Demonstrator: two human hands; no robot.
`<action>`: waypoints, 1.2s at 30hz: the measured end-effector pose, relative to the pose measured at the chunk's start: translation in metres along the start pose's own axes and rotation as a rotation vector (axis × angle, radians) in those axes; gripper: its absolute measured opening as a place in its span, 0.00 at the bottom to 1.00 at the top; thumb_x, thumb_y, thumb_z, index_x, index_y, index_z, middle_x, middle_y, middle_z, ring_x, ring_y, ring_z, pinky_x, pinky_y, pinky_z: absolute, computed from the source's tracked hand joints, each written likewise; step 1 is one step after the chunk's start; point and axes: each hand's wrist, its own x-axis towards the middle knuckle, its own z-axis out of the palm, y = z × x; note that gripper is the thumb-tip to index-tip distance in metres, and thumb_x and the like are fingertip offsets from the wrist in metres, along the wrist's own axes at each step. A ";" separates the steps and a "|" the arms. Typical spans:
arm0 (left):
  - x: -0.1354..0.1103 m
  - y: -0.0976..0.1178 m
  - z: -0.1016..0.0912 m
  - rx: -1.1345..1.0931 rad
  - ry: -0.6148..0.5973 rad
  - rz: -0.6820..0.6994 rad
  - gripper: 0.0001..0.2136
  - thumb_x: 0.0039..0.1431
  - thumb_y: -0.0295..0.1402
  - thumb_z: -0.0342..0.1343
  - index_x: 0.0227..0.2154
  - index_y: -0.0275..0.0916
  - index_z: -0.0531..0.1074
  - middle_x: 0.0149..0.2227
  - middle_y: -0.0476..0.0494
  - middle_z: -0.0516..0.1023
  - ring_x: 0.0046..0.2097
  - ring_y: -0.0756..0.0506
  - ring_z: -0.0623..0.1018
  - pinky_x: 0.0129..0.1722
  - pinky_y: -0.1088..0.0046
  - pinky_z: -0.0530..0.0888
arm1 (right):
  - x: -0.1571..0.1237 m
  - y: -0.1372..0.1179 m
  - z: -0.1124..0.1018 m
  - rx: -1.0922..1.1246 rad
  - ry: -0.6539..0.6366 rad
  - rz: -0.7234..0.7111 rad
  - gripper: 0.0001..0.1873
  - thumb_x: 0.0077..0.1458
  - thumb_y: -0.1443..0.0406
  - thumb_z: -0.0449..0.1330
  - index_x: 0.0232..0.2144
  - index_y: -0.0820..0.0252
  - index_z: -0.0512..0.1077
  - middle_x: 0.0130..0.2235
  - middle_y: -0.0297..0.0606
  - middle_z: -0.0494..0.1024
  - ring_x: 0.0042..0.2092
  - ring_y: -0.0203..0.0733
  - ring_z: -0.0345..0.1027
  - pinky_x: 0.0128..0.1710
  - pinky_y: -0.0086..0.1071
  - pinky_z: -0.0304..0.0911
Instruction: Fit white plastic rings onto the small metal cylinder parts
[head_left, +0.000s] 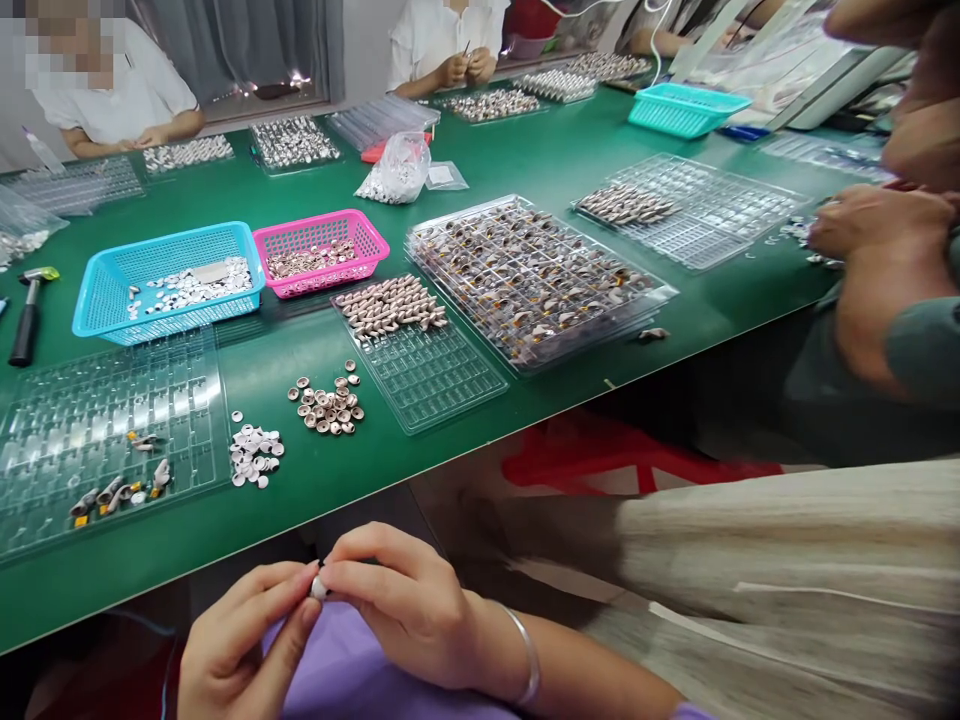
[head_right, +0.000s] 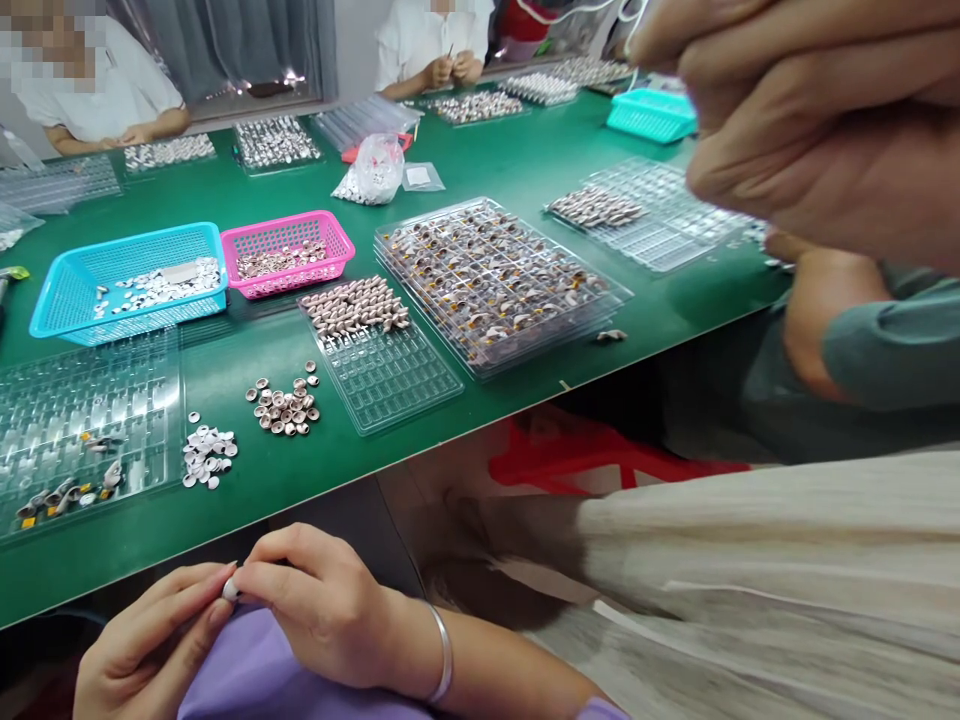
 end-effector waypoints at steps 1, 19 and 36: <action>0.000 0.000 0.001 0.013 -0.001 0.014 0.14 0.55 0.23 0.62 0.42 0.48 0.80 0.40 0.48 0.83 0.38 0.48 0.83 0.39 0.81 0.80 | 0.001 0.000 0.000 -0.002 0.000 0.005 0.14 0.59 0.78 0.55 0.45 0.66 0.73 0.37 0.45 0.76 0.37 0.38 0.72 0.37 0.27 0.74; 0.002 -0.002 -0.002 0.185 -0.076 0.144 0.13 0.58 0.23 0.59 0.44 0.43 0.78 0.41 0.45 0.83 0.39 0.47 0.83 0.40 0.79 0.80 | 0.012 -0.005 -0.006 -0.038 -0.100 0.062 0.10 0.59 0.76 0.52 0.37 0.63 0.72 0.31 0.42 0.74 0.32 0.37 0.67 0.31 0.27 0.70; 0.007 0.005 0.003 0.079 0.031 0.049 0.09 0.57 0.26 0.61 0.39 0.46 0.80 0.38 0.49 0.84 0.37 0.49 0.84 0.39 0.83 0.79 | 0.014 -0.006 -0.002 0.176 -0.003 0.254 0.04 0.60 0.69 0.61 0.37 0.64 0.76 0.33 0.43 0.79 0.33 0.36 0.75 0.33 0.26 0.73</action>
